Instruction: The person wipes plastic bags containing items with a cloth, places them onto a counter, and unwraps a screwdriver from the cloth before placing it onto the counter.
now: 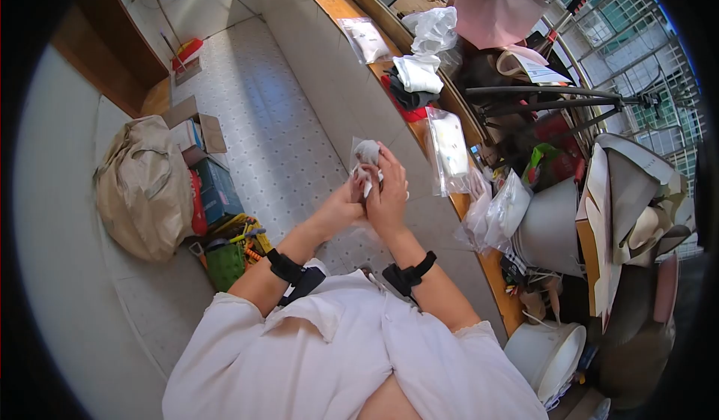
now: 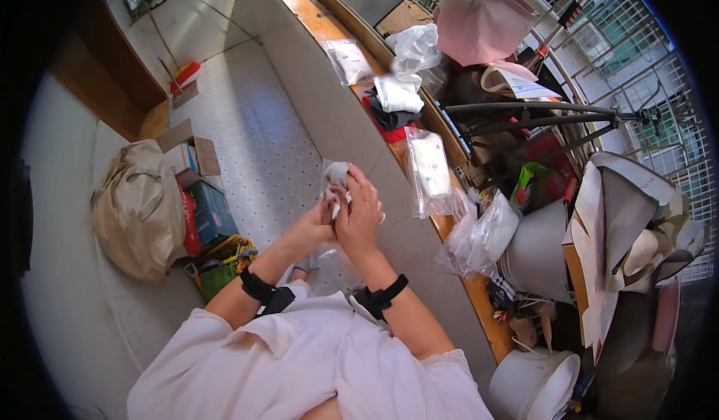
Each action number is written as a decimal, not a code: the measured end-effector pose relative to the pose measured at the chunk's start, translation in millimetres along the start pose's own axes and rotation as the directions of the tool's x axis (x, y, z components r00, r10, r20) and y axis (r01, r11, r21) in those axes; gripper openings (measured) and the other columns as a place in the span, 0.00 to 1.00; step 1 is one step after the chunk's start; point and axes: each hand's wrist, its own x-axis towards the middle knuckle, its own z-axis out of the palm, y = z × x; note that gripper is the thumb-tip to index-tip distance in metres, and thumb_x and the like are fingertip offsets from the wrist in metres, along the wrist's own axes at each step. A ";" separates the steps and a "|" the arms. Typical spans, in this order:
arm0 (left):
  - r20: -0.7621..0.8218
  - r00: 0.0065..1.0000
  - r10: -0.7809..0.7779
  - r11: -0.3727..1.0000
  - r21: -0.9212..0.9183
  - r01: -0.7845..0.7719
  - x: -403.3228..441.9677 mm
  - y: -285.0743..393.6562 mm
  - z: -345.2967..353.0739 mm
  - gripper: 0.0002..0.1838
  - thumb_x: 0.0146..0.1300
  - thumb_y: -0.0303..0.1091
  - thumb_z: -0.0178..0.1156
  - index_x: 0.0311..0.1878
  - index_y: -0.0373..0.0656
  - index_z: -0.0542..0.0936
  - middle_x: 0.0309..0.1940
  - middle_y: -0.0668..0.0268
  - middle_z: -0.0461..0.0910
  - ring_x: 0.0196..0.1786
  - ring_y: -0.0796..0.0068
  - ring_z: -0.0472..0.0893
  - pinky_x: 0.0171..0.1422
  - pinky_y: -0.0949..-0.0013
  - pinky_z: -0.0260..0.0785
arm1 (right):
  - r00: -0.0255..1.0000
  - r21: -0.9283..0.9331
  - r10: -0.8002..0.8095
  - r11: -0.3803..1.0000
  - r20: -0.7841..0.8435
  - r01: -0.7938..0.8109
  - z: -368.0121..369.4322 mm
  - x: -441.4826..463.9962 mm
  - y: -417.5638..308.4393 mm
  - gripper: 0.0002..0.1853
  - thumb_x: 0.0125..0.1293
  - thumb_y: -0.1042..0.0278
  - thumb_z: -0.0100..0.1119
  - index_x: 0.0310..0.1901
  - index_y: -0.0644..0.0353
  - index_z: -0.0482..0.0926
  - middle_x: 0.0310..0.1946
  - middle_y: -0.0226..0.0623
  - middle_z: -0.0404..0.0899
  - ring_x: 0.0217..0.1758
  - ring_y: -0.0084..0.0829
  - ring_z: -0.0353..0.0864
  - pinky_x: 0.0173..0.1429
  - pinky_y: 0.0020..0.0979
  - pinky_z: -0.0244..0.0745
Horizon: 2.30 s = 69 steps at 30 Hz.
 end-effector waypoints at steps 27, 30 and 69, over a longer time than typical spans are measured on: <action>0.043 0.976 -0.213 0.943 0.269 0.193 13.7 16.6 -22.4 0.22 0.78 0.28 0.59 0.72 0.39 0.76 0.56 0.70 0.84 0.55 0.81 0.81 0.61 0.71 0.74 | 0.885 0.710 0.443 0.577 0.143 -0.404 -10.5 30.8 14.2 0.15 0.66 0.78 0.74 0.53 0.66 0.83 0.37 0.33 0.90 0.38 0.21 0.88 0.43 0.26 0.81; 0.049 0.979 -0.196 0.947 0.269 0.176 9.3 20.3 -21.9 0.21 0.80 0.35 0.60 0.71 0.37 0.76 0.55 0.70 0.84 0.54 0.82 0.81 0.59 0.71 0.75 | 0.829 0.779 0.515 0.422 0.215 -0.464 -14.5 35.4 8.0 0.12 0.69 0.78 0.72 0.51 0.65 0.82 0.38 0.33 0.88 0.39 0.23 0.88 0.42 0.25 0.81; -0.051 0.992 -0.120 0.903 -0.421 0.087 11.0 65.7 -22.5 0.30 0.86 0.54 0.43 0.81 0.49 0.66 0.66 0.65 0.79 0.67 0.70 0.80 0.74 0.62 0.73 | 0.964 0.294 -0.201 0.945 0.176 0.143 -28.8 57.1 -40.5 0.24 0.78 0.62 0.62 0.70 0.63 0.74 0.72 0.46 0.76 0.70 0.43 0.80 0.68 0.41 0.76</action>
